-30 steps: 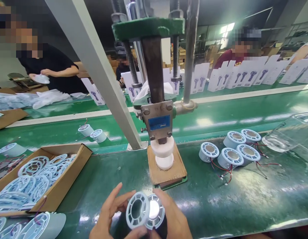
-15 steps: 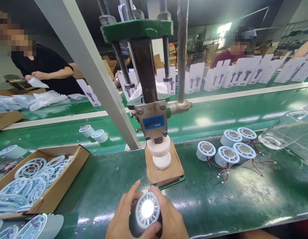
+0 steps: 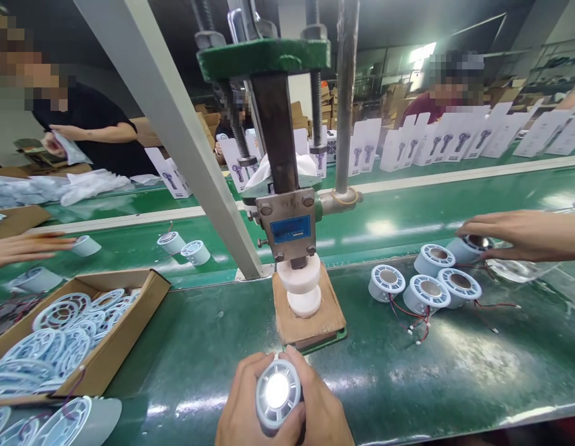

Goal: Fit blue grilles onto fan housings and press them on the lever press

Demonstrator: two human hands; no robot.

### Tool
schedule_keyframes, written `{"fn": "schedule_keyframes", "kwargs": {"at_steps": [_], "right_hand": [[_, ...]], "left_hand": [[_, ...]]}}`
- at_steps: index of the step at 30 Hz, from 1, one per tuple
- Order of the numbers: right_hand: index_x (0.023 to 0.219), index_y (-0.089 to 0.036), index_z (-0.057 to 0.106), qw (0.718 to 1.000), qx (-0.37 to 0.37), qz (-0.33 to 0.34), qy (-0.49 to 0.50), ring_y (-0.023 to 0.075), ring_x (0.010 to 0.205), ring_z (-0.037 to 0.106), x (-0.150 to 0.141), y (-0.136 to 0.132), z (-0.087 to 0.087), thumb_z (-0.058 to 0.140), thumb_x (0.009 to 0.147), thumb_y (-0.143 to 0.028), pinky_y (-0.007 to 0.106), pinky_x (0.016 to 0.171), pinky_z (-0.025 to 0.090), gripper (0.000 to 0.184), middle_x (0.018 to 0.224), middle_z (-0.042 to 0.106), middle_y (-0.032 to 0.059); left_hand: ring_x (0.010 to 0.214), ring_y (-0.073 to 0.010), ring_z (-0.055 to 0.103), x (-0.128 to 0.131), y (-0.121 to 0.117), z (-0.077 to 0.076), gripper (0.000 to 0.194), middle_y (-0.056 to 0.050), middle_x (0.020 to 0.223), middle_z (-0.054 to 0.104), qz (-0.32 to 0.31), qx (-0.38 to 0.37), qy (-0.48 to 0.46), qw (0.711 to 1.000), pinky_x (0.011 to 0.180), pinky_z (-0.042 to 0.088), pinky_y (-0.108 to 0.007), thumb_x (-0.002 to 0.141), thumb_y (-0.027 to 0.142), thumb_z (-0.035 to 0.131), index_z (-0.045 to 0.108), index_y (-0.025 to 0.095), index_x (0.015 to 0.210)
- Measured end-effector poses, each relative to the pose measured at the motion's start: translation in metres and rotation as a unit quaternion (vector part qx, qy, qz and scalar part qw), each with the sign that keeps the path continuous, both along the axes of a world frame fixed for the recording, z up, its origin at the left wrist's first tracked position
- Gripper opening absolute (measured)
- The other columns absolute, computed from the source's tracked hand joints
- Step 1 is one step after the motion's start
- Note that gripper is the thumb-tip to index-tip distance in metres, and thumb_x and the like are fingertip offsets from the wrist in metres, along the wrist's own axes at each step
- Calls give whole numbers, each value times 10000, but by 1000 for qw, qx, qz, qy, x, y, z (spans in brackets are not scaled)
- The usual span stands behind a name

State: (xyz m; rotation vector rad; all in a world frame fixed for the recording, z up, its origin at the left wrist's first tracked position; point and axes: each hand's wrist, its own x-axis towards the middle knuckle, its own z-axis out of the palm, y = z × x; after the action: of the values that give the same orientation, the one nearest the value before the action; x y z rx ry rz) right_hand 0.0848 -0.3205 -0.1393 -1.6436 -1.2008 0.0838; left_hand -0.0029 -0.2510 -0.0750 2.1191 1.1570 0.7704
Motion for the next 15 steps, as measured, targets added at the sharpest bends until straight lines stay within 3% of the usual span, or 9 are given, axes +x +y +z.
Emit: {"fn": "schedule_keyframes", "kwargs": {"at_steps": [4, 8, 11, 15], "right_hand": [[1496, -225, 306, 1000, -2, -4, -18, 137, 1147, 638, 0, -1, 7, 478, 822, -122, 184, 951, 528, 703, 1293, 618, 26], [1533, -216, 241, 999, -14, -14, -29, 125, 1136, 642, 1, -2, 15, 417, 792, -95, 170, 940, 527, 771, 1290, 620, 18], [1522, -221, 265, 999, -18, -10, -46, 102, 1147, 631, 2, 0, 15, 371, 769, -52, 153, 951, 513, 779, 1298, 611, 6], [1467, -179, 357, 993, 16, 23, -111, 142, 1256, 557, 5, 2, 4, 361, 799, -55, 229, 1027, 495, 679, 1365, 551, 63]], "left_hand": [[1008, -255, 644, -2, 6, 4, 479, -50, 1104, 647, -51, -36, -24, 998, 895, 551, -382, 590, 180, 605, 608, 248, 1064], [1017, -250, 641, -5, 9, 4, 510, -32, 1112, 654, -55, -69, -15, 996, 918, 539, -384, 569, 177, 596, 606, 249, 1074], [1042, -263, 635, -6, 7, -5, 506, -64, 1142, 646, -60, -52, -20, 997, 907, 540, -393, 603, 196, 602, 588, 226, 1108], [1148, -289, 605, -12, 2, -24, 509, -136, 1263, 618, -72, 17, -28, 997, 981, 502, -431, 786, 315, 576, 513, 177, 1272]]}}
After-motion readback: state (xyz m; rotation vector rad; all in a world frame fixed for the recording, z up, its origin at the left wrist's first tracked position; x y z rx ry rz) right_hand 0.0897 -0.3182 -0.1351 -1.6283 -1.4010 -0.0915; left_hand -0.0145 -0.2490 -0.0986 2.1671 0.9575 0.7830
